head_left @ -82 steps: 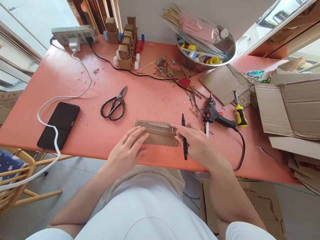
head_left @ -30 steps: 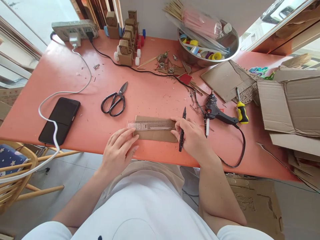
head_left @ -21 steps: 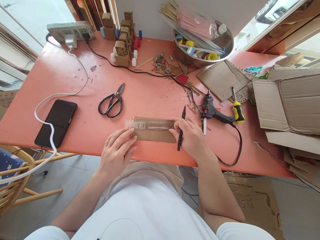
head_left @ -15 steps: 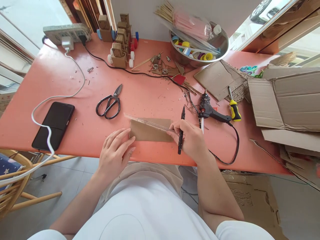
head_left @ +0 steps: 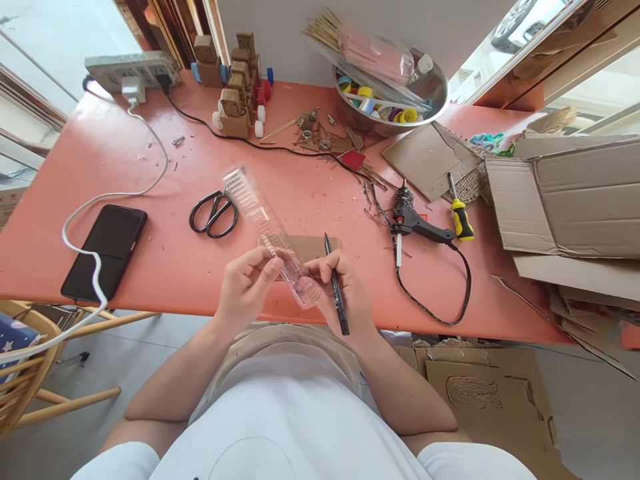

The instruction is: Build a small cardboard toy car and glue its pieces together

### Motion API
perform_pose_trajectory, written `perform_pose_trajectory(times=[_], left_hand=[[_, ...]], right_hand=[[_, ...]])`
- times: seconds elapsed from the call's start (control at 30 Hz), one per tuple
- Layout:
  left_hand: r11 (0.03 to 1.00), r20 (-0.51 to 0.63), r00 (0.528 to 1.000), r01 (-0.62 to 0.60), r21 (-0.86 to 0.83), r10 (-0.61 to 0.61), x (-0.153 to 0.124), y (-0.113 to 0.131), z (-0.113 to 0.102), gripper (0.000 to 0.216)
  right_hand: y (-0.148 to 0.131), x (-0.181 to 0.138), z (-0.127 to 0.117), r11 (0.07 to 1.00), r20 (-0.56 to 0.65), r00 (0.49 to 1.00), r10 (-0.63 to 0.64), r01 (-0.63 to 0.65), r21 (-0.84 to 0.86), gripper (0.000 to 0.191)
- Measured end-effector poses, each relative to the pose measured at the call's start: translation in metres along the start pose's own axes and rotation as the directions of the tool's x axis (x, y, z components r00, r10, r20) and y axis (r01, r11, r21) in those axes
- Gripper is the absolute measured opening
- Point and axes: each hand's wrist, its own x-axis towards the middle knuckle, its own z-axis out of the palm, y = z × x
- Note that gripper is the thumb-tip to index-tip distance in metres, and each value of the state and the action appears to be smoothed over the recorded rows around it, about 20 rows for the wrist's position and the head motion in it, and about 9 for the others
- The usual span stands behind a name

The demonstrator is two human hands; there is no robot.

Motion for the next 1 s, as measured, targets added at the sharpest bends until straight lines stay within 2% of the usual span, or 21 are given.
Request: perform_pose_trajectory(times=[0.1, 0.2, 0.27, 0.33, 0.4, 0.47, 0.53, 0.6, 0.67, 0.7, 0.73, 0.77, 0.8, 0.83, 0.87, 0.9, 0.93, 0.97, 1.0], left_hand=[[0.983, -0.067, 0.994, 0.077, -0.167, -0.089, 0.012, 0.004, 0.003, 0.060], [0.966, -0.113, 0.985, 0.102, -0.237, -0.131, 0.018, 0.007, 0.002, 0.058], [0.958, -0.117, 0.982, 0.111, -0.264, -0.146, 0.019, 0.010, 0.002, 0.055], [0.940, -0.068, 0.982, 0.149, -0.306, -0.178, 0.019, 0.013, 0.003, 0.055], [0.899, 0.068, 0.969, 0.247, -0.361, -0.239, 0.017, 0.016, 0.007, 0.058], [0.824, 0.304, 0.902, 0.411, -0.391, -0.306, 0.014, 0.017, 0.012, 0.061], [0.728, 0.537, 0.773, 0.576, -0.372, -0.338, 0.010, 0.017, 0.018, 0.063], [0.666, 0.632, 0.695, 0.655, -0.357, -0.344, 0.006, 0.016, 0.021, 0.063], [0.651, 0.651, 0.663, 0.684, -0.328, -0.369, 0.002, 0.014, 0.022, 0.065], [0.667, 0.641, 0.665, 0.679, -0.306, -0.384, 0.001, 0.013, 0.022, 0.067], [0.704, 0.612, 0.688, 0.651, -0.284, -0.390, -0.001, 0.012, 0.021, 0.070], [0.767, 0.553, 0.741, 0.587, -0.260, -0.381, -0.003, 0.011, 0.019, 0.071], [0.848, 0.465, 0.815, 0.484, -0.217, -0.346, -0.005, 0.010, 0.017, 0.070], [0.928, 0.359, 0.892, 0.344, -0.144, -0.275, -0.007, 0.008, 0.015, 0.068], [0.981, 0.268, 0.947, 0.191, -0.030, -0.176, -0.010, 0.007, 0.012, 0.064], [0.994, 0.211, 0.976, 0.035, 0.100, -0.056, -0.013, 0.005, 0.010, 0.058], [0.968, 0.193, 0.979, -0.115, 0.221, 0.072, -0.016, 0.003, 0.007, 0.052], [0.911, 0.209, 0.957, -0.262, 0.317, 0.203, -0.019, 0.000, 0.006, 0.045], [0.833, 0.234, 0.914, -0.400, 0.383, 0.331, -0.022, -0.003, 0.004, 0.039]], right_hand=[[0.002, -0.004, -0.006, 0.998, -0.015, 0.999, -0.040, 0.040, -0.047, 0.056], [0.007, -0.007, -0.015, 0.996, -0.119, 0.989, -0.083, 0.080, -0.030, 0.056], [0.011, -0.009, -0.019, 0.993, -0.106, 0.989, -0.099, 0.092, -0.071, 0.050], [0.011, -0.009, -0.022, 0.972, -0.058, 0.981, -0.185, 0.174, -0.157, 0.040], [0.009, -0.008, -0.023, 0.905, 0.010, 0.943, -0.332, 0.321, -0.280, 0.033], [0.003, -0.005, -0.026, 0.792, 0.134, 0.893, -0.429, 0.443, -0.420, 0.029], [-0.002, 0.000, -0.031, 0.675, 0.270, 0.851, -0.451, 0.523, -0.520, 0.027], [-0.006, 0.004, -0.038, 0.585, 0.368, 0.807, -0.461, 0.588, -0.558, 0.026], [-0.008, 0.007, -0.046, 0.527, 0.418, 0.781, -0.465, 0.623, -0.578, 0.026], [-0.008, 0.008, -0.049, 0.506, 0.433, 0.774, -0.463, 0.631, -0.588, 0.027], [-0.007, 0.009, -0.052, 0.490, 0.443, 0.772, -0.456, 0.634, -0.599, 0.028], [-0.007, 0.011, -0.055, 0.481, 0.449, 0.776, -0.444, 0.629, -0.611, 0.028], [-0.007, 0.013, -0.058, 0.476, 0.443, 0.789, -0.425, 0.612, -0.632, 0.027], [-0.006, 0.015, -0.060, 0.471, 0.427, 0.812, -0.398, 0.580, -0.664, 0.026], [-0.006, 0.017, -0.063, 0.466, 0.405, 0.842, -0.356, 0.536, -0.704, 0.024], [-0.007, 0.020, -0.065, 0.455, 0.383, 0.873, -0.302, 0.485, -0.747, 0.022], [-0.008, 0.023, -0.066, 0.439, 0.372, 0.895, -0.244, 0.444, -0.781, 0.020], [-0.008, 0.025, -0.067, 0.420, 0.373, 0.908, -0.188, 0.418, -0.805, 0.018], [-0.009, 0.028, -0.067, 0.401, 0.389, 0.911, -0.135, 0.409, -0.820, 0.017]])
